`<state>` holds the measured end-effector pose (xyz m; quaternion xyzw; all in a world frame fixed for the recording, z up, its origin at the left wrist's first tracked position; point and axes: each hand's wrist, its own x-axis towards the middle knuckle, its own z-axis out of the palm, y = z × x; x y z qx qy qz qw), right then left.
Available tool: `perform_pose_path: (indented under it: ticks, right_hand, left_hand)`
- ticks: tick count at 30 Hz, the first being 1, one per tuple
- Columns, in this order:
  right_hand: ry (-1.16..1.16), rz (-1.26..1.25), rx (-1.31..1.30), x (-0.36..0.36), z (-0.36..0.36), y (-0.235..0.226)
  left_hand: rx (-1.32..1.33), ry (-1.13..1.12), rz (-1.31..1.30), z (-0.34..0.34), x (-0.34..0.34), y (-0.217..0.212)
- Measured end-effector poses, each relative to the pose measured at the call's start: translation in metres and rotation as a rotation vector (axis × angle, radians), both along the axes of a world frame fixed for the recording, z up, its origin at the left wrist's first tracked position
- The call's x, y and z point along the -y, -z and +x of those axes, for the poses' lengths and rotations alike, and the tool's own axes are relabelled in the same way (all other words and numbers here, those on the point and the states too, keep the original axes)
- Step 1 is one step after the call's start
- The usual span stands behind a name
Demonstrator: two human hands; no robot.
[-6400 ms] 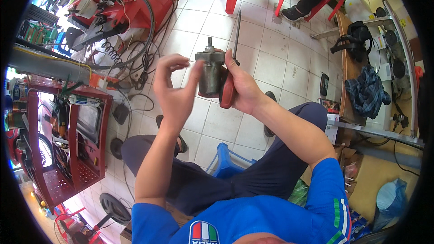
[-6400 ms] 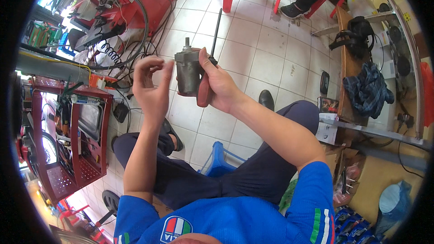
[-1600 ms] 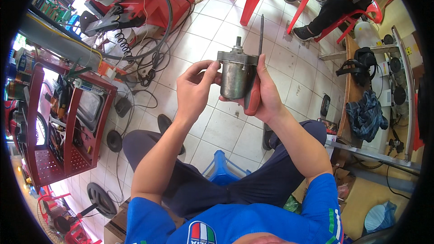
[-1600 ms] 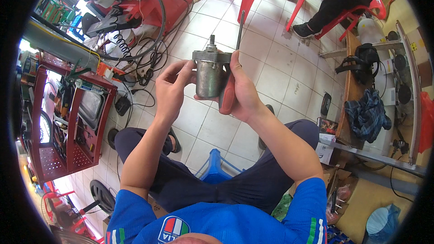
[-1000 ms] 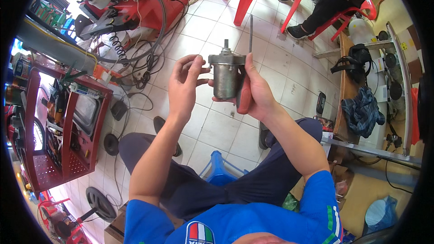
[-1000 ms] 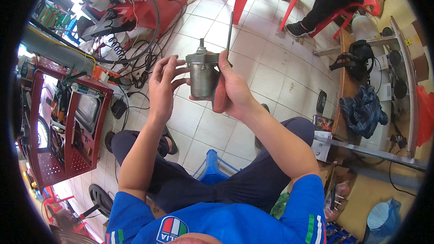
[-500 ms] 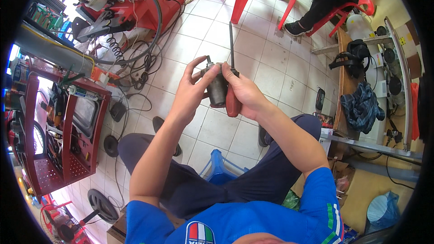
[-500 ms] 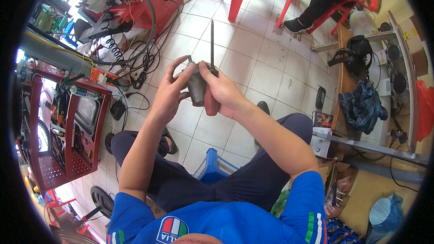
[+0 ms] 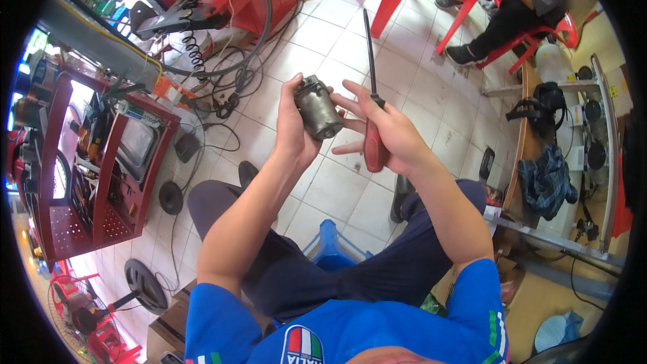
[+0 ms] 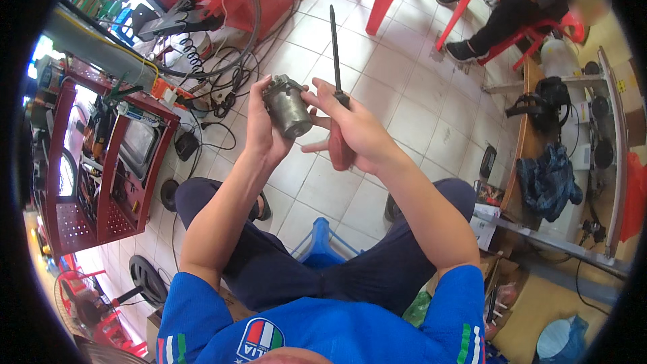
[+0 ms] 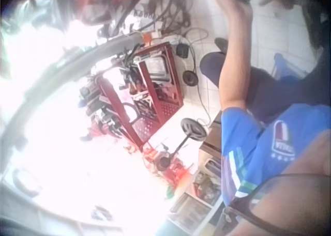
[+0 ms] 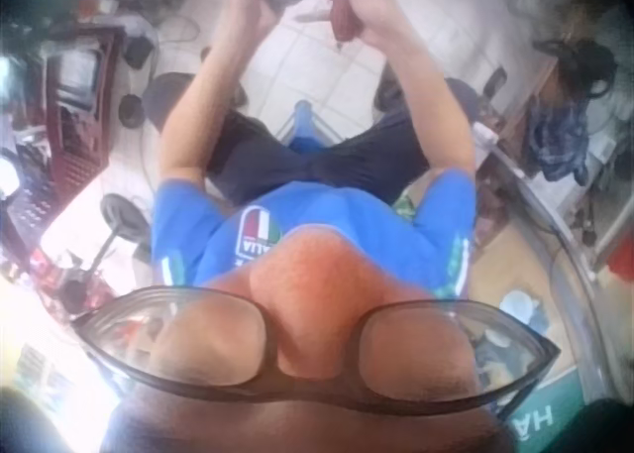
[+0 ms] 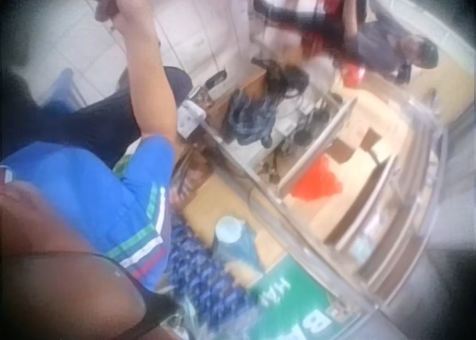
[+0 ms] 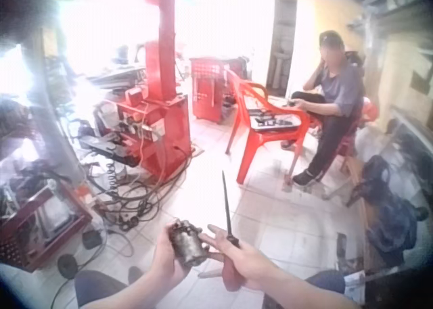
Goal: The person uses a screwdriver to pry and loosen components of a metal motorcycle part while holding it by hand, repeatedly turning the object over.
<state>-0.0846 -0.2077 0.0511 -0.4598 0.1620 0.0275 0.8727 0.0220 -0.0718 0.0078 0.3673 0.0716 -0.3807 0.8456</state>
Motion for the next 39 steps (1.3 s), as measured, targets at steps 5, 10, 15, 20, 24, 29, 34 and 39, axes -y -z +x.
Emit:
perform_pose_path:
  ticks: [5,10,15,20,24,29,34,39]
  right_hand:
    - [0.006,-0.518,-0.083,-0.006,-0.014,-0.01]
    - [-0.065,-0.7,-0.29,-0.017,-0.03,-0.016]
    - [-0.123,-0.644,-0.031,-0.023,-0.055,0.015]
    - [-0.282,-0.565,-0.195,-0.034,-0.069,0.002]
    - [-0.251,-0.814,-0.077,-0.028,-0.074,0.021]
    - [-0.205,-0.714,-0.048,-0.029,-0.069,0.021]
    - [-0.173,-0.656,-0.126,-0.039,-0.065,0.009]
    - [-0.168,-0.691,-0.118,-0.042,-0.069,0.009]
  left_hand:
    - [-0.006,-0.157,-0.072,0.014,-0.002,-0.014]
    - [0.009,-0.238,-0.034,0.03,-0.01,-0.02]
    - [0.132,-0.275,-0.005,0.032,-0.022,-0.021]
    - [0.111,-0.235,0.016,0.031,-0.036,-0.021]
    - [0.12,-0.231,0.009,0.03,-0.041,-0.023]
    - [0.133,-0.253,-0.007,0.031,-0.046,-0.021]
    - [0.164,-0.272,-0.041,0.033,-0.049,-0.025]
    - [0.165,-0.269,-0.093,0.033,-0.051,-0.024]
